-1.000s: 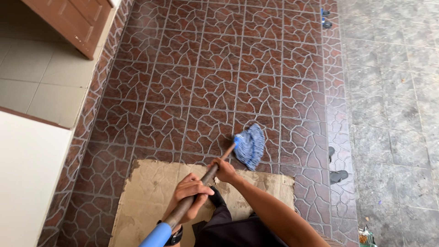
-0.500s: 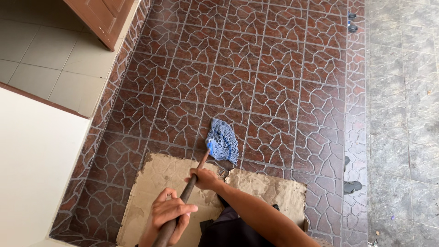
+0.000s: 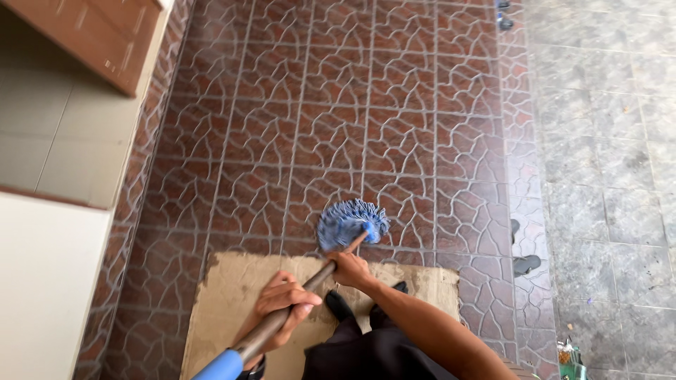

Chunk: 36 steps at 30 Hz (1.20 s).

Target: The person mops a tiled entryway and porch area using a blue mop, moving around a motorcycle and a shoe rack.

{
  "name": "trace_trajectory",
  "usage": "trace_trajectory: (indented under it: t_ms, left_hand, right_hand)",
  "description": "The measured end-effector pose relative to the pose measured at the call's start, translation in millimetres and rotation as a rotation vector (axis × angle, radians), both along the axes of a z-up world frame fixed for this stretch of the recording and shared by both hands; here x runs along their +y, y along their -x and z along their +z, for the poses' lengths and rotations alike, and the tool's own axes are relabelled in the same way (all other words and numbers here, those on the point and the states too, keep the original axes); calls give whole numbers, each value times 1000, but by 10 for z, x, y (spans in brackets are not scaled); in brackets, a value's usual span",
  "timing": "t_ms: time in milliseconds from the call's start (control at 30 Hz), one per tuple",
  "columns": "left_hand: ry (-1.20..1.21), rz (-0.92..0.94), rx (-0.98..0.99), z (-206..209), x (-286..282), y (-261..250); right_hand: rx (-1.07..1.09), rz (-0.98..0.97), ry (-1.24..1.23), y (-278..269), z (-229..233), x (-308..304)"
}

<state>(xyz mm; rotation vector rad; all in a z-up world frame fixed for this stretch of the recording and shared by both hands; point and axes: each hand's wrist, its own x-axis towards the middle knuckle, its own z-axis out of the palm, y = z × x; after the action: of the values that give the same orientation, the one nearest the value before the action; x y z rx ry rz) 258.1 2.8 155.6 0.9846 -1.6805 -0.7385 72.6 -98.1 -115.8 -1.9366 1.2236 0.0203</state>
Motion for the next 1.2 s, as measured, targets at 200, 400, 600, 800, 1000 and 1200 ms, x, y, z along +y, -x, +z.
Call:
trace_trajectory:
  t_ms: [200, 400, 600, 800, 1000, 1200]
  left_hand:
    - [-101, -122, 94, -307, -688, 651]
    - [-111, -221, 65, -677, -1363, 1362]
    - [-223, -381, 229, -887, -1924, 1986]
    - [-334, -595, 191, -1050, -2305, 2282]
    - [-499, -977, 173, -1496, -2644, 2649]
    - [-544, -1266, 24, -1780, -2705, 2761]
  right_hand:
    - [81, -214, 77, 882, -213, -574]
    - [149, -457, 12, 1785, -295, -976]
    - [131, -671, -2, 2485, -459, -1119]
    - [163, -922, -149, 2760, -331, -878]
    - [237, -1168, -324, 3083, -361, -491]
    - [380, -1291, -386, 3120, -731, -19]
